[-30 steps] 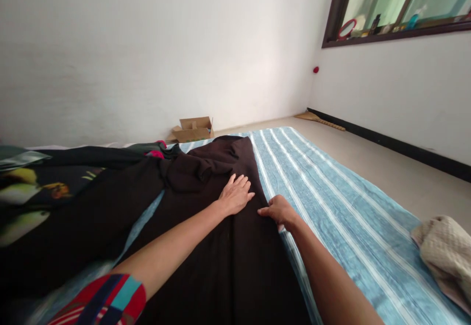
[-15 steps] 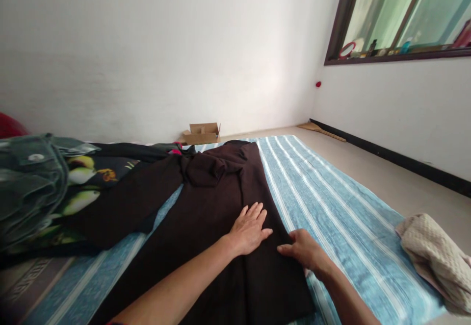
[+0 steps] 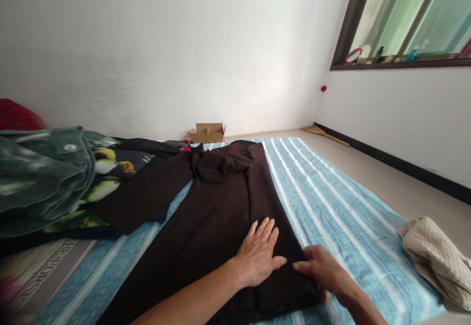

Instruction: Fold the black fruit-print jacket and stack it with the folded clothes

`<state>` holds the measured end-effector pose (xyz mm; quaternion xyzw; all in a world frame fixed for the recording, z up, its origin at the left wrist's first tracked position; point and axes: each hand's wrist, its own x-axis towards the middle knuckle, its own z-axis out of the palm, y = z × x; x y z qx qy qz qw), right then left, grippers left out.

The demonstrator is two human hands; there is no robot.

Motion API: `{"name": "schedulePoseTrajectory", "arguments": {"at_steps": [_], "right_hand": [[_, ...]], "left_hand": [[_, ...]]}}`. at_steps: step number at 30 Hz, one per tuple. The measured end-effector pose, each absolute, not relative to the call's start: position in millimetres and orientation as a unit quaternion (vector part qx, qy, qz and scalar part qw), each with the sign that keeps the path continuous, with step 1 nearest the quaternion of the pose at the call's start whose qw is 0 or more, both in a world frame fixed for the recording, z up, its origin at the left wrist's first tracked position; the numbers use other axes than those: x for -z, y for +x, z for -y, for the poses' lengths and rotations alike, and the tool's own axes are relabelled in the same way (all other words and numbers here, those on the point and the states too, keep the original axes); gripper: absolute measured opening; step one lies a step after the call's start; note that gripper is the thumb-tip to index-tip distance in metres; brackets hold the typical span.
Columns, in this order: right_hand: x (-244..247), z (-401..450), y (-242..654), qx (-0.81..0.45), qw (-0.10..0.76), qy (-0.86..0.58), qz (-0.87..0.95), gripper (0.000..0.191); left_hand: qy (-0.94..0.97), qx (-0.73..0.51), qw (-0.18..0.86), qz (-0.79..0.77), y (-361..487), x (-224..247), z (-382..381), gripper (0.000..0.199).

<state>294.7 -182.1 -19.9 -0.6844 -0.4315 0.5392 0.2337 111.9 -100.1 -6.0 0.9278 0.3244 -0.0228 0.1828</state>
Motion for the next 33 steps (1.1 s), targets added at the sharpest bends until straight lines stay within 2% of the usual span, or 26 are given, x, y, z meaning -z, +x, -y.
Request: {"name": "schedulePoseTrajectory", "arguments": {"at_steps": [3, 6, 9, 12, 17, 22, 26, 29, 33], "right_hand": [[22.6, 185.4, 293.8, -0.535, 0.202, -0.695, 0.436, 0.039], [21.5, 187.4, 297.8, -0.484, 0.107, -0.739, 0.456, 0.029], [7.7, 189.5, 299.4, -0.314, 0.033, -0.790, 0.526, 0.021], [-10.2, 190.2, 288.0, -0.163, 0.053, -0.799, 0.577, 0.018], [-3.5, 180.8, 254.1, -0.264, 0.141, -0.724, 0.621, 0.014], [32.6, 169.1, 254.3, -0.312, 0.147, -0.715, 0.609, 0.013], [40.4, 162.4, 264.9, -0.348, 0.123, -0.677, 0.637, 0.013], [24.6, 155.0, 264.1, -0.348, 0.099, -0.656, 0.662, 0.018], [-13.2, 129.5, 251.4, -0.331, 0.111, -0.647, 0.678, 0.020]], "left_hand": [[0.927, 0.020, 0.193, -0.321, 109.9, 5.2, 104.9, 0.075], [0.927, 0.013, 0.198, -0.320, 107.7, 5.7, 107.6, 0.076], [0.926, 0.001, 0.208, -0.315, 105.3, 7.8, 110.4, 0.080], [0.923, -0.009, 0.226, -0.310, 103.3, 9.7, 114.0, 0.081], [0.914, -0.017, 0.260, -0.310, 100.2, 9.4, 118.4, 0.078], [0.903, -0.060, 0.311, -0.290, 93.9, 16.4, 119.7, 0.085], [0.894, -0.071, 0.340, -0.284, 85.4, 11.8, 111.4, 0.085], [0.888, -0.090, 0.301, -0.336, 73.7, -7.0, 89.4, 0.072], [0.859, -0.130, 0.164, -0.467, 55.3, -32.8, 34.2, 0.047]]}}
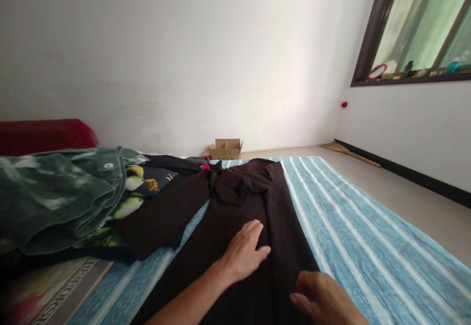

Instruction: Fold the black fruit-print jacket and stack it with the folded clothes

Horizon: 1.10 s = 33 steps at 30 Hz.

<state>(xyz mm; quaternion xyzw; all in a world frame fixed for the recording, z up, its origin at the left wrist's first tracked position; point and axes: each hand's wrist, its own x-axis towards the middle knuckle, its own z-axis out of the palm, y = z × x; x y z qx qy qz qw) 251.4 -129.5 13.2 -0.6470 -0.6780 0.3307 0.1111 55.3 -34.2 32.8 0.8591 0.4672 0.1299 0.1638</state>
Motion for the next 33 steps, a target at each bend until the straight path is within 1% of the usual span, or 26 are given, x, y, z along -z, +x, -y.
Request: {"name": "schedulePoseTrajectory", "arguments": {"at_steps": [2, 4, 7, 10, 12, 14, 17, 21, 23, 27, 33], "right_hand": [[-30.5, 105.5, 241.8, -0.315, 0.125, -0.643, 0.687, 0.020], [-43.0, 73.8, 231.3, -0.288, 0.138, -0.640, 0.699, 0.019], [-51.0, 17.6, 216.0, -0.221, 0.169, -0.654, 0.704, 0.017], [-45.9, -36.7, 204.2, -0.164, 0.203, -0.698, 0.667, 0.017], [-36.0, -66.6, 198.9, -0.130, 0.226, -0.724, 0.638, 0.023], [-21.4, -90.4, 195.0, -0.102, 0.245, -0.734, 0.625, 0.035], [6.6, -114.1, 190.9, -0.075, 0.265, -0.720, 0.637, 0.046], [40.6, -126.1, 188.0, -0.060, 0.297, -0.706, 0.640, 0.048], [49.6, -126.8, 188.1, -0.062, 0.309, -0.704, 0.637, 0.047], [52.0, -125.9, 190.3, -0.082, 0.317, -0.702, 0.632, 0.043], [47.2, -124.8, 190.4, -0.096, 0.314, -0.706, 0.628, 0.041]], "left_hand": [[0.829, -0.129, 0.092, -0.537, 50.1, -37.8, 1.6, 0.044], [0.789, -0.125, 0.035, -0.600, 49.5, -35.7, -28.7, 0.047], [0.728, -0.133, -0.012, -0.673, 55.1, -21.8, -64.7, 0.057], [0.680, -0.160, -0.044, -0.714, 60.8, -2.4, -89.6, 0.064], [0.660, -0.181, -0.067, -0.726, 61.4, 8.3, -102.1, 0.063], [0.650, -0.195, -0.086, -0.729, 59.4, 15.1, -112.5, 0.060], [0.645, -0.195, -0.092, -0.733, 54.1, 17.6, -124.3, 0.046], [0.647, -0.179, -0.068, -0.738, 45.1, 11.4, -134.2, 0.024], [0.652, -0.187, -0.015, -0.735, 37.9, 5.6, -138.9, 0.020], [0.648, -0.230, 0.106, -0.718, 13.1, -7.8, -151.5, 0.020], [0.633, -0.287, 0.179, -0.696, -13.9, -13.7, -152.8, 0.024]]}}
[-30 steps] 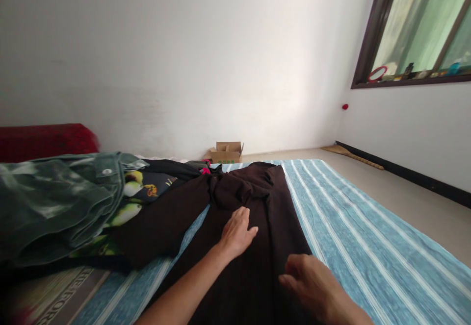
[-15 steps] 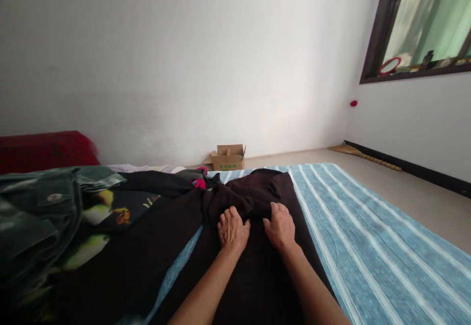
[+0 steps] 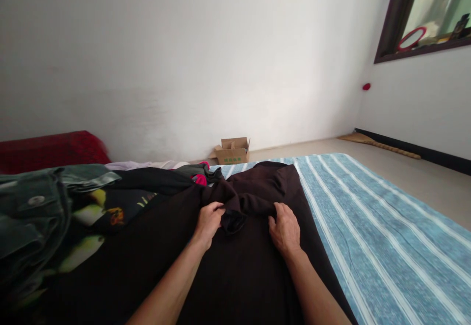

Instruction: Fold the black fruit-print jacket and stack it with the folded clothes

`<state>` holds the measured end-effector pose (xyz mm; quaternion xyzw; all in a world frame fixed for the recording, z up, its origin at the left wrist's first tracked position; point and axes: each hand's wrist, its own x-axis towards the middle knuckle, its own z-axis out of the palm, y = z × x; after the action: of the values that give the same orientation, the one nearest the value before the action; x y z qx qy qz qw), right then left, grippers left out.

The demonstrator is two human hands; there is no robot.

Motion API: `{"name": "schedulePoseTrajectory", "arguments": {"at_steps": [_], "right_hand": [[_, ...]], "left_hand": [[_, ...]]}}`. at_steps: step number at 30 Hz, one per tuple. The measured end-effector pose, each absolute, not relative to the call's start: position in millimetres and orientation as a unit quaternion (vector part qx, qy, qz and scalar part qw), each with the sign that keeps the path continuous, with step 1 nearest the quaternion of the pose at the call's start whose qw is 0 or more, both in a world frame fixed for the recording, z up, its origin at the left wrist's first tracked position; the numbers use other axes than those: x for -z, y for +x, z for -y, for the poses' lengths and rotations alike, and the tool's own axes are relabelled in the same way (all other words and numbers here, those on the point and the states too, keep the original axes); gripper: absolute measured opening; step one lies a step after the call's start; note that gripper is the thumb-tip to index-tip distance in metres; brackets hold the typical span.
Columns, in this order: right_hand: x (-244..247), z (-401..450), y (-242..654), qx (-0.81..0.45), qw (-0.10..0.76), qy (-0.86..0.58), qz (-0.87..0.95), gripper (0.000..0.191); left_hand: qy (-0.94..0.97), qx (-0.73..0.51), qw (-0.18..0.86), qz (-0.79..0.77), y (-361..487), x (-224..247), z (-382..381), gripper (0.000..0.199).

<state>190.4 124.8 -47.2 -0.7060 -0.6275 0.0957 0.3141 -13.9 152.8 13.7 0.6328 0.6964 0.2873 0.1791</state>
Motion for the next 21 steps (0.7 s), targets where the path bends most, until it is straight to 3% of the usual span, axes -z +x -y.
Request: {"name": "schedulePoseTrajectory", "arguments": {"at_steps": [4, 8, 14, 21], "right_hand": [[44.6, -123.0, 189.8, -0.098, 0.310, -0.706, 0.629, 0.040], [43.8, -122.1, 190.2, -0.102, 0.311, -0.705, 0.629, 0.039], [47.0, -122.4, 190.5, -0.096, 0.306, -0.703, 0.635, 0.038], [46.1, -122.8, 190.3, -0.094, 0.306, -0.700, 0.639, 0.038]], "left_hand": [[0.659, -0.272, 0.169, -0.681, 9.0, -10.3, -131.2, 0.036], [0.671, -0.163, 0.059, -0.721, 48.4, -7.4, -118.6, 0.057], [0.659, -0.121, -0.028, -0.742, 76.1, 2.7, -133.9, 0.029], [0.674, -0.145, 0.045, -0.723, 72.0, -3.6, -144.3, 0.027]]}}
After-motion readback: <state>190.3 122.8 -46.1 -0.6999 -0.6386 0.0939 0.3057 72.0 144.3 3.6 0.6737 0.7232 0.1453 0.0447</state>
